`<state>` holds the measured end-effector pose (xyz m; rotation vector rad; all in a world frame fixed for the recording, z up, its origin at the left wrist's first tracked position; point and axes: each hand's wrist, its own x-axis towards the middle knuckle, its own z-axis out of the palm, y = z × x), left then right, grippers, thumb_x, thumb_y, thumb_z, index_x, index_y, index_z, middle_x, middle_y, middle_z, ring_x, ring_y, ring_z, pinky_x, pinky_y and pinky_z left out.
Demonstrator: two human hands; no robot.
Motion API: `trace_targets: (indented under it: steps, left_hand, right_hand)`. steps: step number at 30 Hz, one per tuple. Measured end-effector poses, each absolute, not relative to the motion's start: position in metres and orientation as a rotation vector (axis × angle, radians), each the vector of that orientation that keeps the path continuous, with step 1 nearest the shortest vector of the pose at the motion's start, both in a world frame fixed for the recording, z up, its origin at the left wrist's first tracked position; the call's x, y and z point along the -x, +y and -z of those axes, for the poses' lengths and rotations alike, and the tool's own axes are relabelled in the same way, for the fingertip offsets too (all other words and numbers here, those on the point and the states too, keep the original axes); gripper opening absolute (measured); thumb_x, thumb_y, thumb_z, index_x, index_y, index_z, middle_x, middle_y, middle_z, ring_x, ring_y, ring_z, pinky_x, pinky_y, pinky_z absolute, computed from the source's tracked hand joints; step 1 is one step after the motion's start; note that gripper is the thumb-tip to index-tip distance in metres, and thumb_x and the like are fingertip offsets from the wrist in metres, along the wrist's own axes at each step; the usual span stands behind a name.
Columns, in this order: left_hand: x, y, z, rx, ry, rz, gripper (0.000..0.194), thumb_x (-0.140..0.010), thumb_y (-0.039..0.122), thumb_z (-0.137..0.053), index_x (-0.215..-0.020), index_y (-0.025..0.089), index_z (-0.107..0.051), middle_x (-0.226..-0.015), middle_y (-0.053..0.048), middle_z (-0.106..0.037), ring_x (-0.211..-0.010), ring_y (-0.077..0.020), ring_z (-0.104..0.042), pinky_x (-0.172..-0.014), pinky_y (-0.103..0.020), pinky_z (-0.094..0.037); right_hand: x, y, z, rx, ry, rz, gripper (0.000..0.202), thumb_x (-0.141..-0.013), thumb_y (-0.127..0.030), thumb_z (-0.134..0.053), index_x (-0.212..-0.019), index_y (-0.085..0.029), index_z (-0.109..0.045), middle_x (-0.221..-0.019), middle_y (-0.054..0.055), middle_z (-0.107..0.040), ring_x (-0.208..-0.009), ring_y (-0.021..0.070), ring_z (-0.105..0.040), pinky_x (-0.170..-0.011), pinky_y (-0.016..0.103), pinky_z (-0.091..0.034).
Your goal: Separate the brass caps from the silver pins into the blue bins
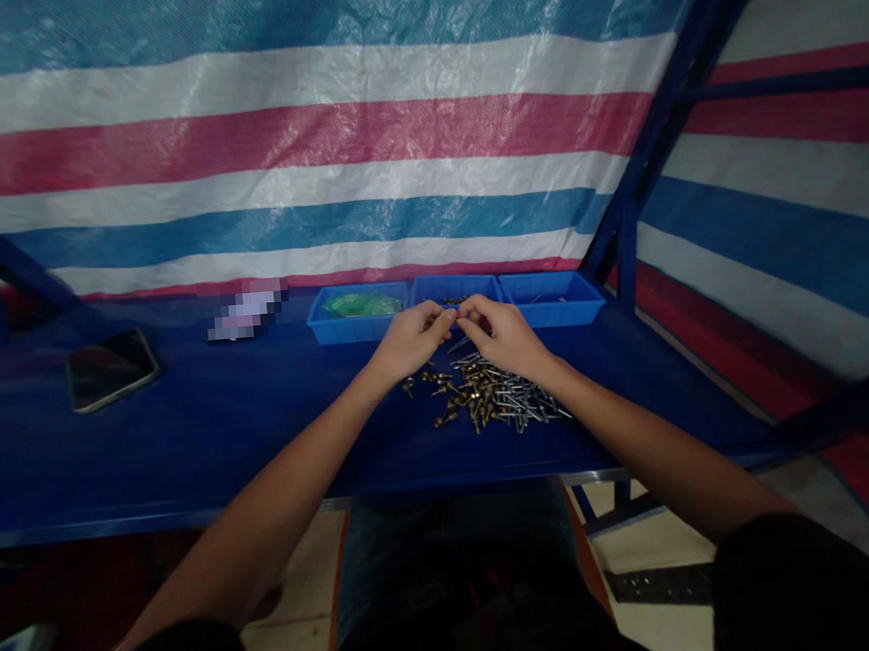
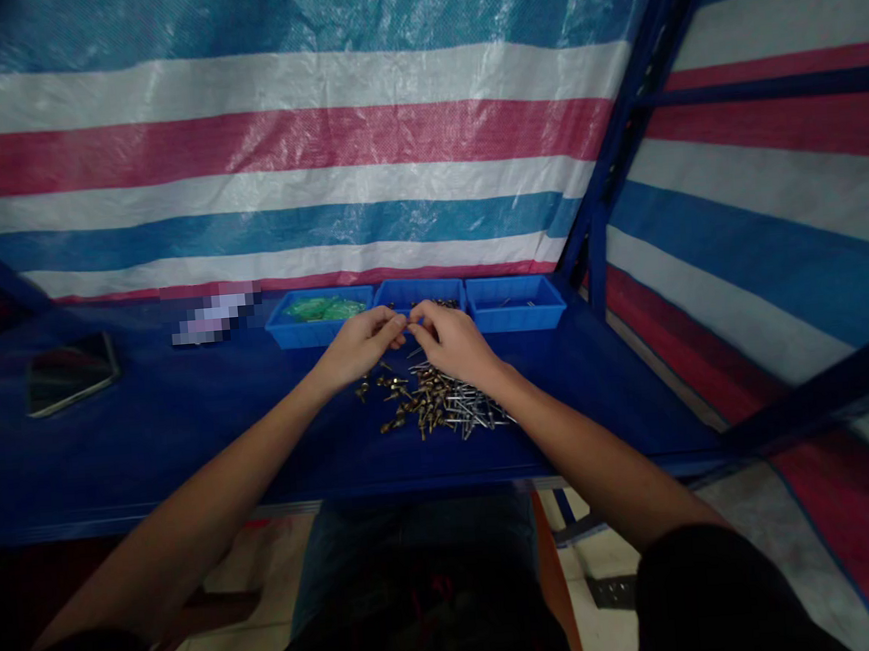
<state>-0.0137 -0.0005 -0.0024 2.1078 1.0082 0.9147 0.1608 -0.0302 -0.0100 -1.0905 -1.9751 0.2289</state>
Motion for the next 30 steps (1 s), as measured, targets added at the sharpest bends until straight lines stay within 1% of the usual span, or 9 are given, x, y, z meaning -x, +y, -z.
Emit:
trace_targets:
  steps: [3,7,11,14,17,20,23,27,30]
  left_hand:
    - [0.016,-0.002,-0.003,-2.212,1.061,-0.904,0.028,-0.093,0.038,-0.043,-0.084,0.016,-0.057,-0.074,-0.005,-0.067,-0.067,-0.0149,-0.062,-0.065,-0.027,-0.047]
    - [0.030,-0.001,-0.016,-2.439,1.141,-0.849,0.018,-0.089,0.026,-0.045,-0.090,0.016,-0.059,-0.079,-0.005,-0.068,-0.070,-0.0161,-0.062,-0.065,-0.027,-0.045]
    - [0.050,0.008,-0.018,-2.545,1.180,-0.436,0.021,-0.087,0.030,-0.049,-0.092,0.016,-0.064,-0.080,-0.004,-0.069,-0.069,-0.0161,-0.061,-0.063,-0.026,-0.043]
    - [0.059,0.017,-0.007,-2.577,1.102,-0.212,0.023,-0.077,0.035,-0.063,-0.091,0.017,-0.067,-0.084,-0.004,-0.070,-0.072,-0.0157,-0.062,-0.062,-0.023,-0.043]
    - [0.058,0.022,0.004,-2.636,1.055,-0.298,0.019,-0.071,0.029,-0.066,-0.087,0.020,-0.069,-0.081,-0.003,-0.069,-0.069,-0.0149,-0.061,-0.059,-0.022,-0.041]
    - [0.052,0.022,0.009,-2.604,1.031,-0.336,0.011,-0.072,0.028,-0.065,-0.079,0.019,-0.068,-0.071,-0.001,-0.068,-0.062,-0.0142,-0.060,-0.054,-0.022,-0.039]
    - [0.048,0.018,0.005,-2.548,1.030,-0.417,0.015,-0.077,0.032,-0.061,-0.076,0.017,-0.066,-0.066,-0.002,-0.066,-0.058,-0.0139,-0.058,-0.053,-0.023,-0.038]
    - [0.043,0.010,-0.007,-2.521,0.953,-0.551,0.023,-0.085,0.032,-0.051,-0.084,0.015,-0.066,-0.074,-0.003,-0.067,-0.065,-0.0149,-0.059,-0.059,-0.025,-0.041]
    - [0.039,0.005,-0.013,-2.484,0.929,-0.547,0.028,-0.088,0.034,-0.047,-0.088,0.014,-0.066,-0.076,-0.003,-0.067,-0.067,-0.0153,-0.058,-0.061,-0.026,-0.041]
  right_hand:
    - [-0.161,-0.030,0.009,1.105,-1.936,-0.213,0.006,-0.088,-0.024,-0.050,-0.087,-0.020,-0.054,-0.063,-0.003,-0.055,-0.058,0.0132,-0.051,-0.060,0.028,-0.037]
    - [-0.164,-0.030,0.006,1.129,-1.844,-0.183,0.005,-0.087,-0.025,-0.050,-0.087,-0.021,-0.053,-0.064,-0.002,-0.055,-0.059,0.0136,-0.052,-0.060,0.029,-0.038]
    - [-0.175,-0.020,0.004,1.152,-1.702,-0.062,0.007,-0.089,-0.026,-0.048,-0.087,-0.021,-0.052,-0.064,-0.002,-0.053,-0.059,0.0142,-0.050,-0.062,0.030,-0.040]
    - [-0.185,-0.005,0.006,1.262,-1.637,0.091,0.008,-0.088,-0.025,-0.048,-0.091,-0.020,-0.054,-0.067,0.001,-0.054,-0.066,0.0187,-0.052,-0.069,0.035,-0.041]
    - [-0.190,0.001,0.009,1.328,-1.670,0.188,0.022,-0.085,-0.024,-0.053,-0.105,-0.017,-0.055,-0.077,0.007,-0.059,-0.082,0.0256,-0.055,-0.079,0.041,-0.042]
    - [-0.181,-0.009,0.010,1.273,-1.789,0.140,0.029,-0.085,-0.025,-0.055,-0.113,-0.018,-0.053,-0.082,0.007,-0.060,-0.087,0.0266,-0.055,-0.082,0.042,-0.042]
    - [-0.165,-0.025,0.011,1.179,-1.994,0.008,0.022,-0.087,-0.026,-0.054,-0.108,-0.020,-0.056,-0.079,0.004,-0.060,-0.083,0.0232,-0.055,-0.081,0.039,-0.042]
    - [-0.152,-0.033,0.016,1.054,-2.205,-0.088,0.014,-0.086,-0.021,-0.054,-0.099,-0.020,-0.058,-0.080,0.003,-0.059,-0.082,0.0198,-0.055,-0.077,0.034,-0.042]
    - [-0.153,-0.030,0.017,1.033,-2.206,-0.115,0.011,-0.086,-0.018,-0.052,-0.095,-0.019,-0.058,-0.079,0.002,-0.058,-0.077,0.0180,-0.055,-0.072,0.031,-0.041]
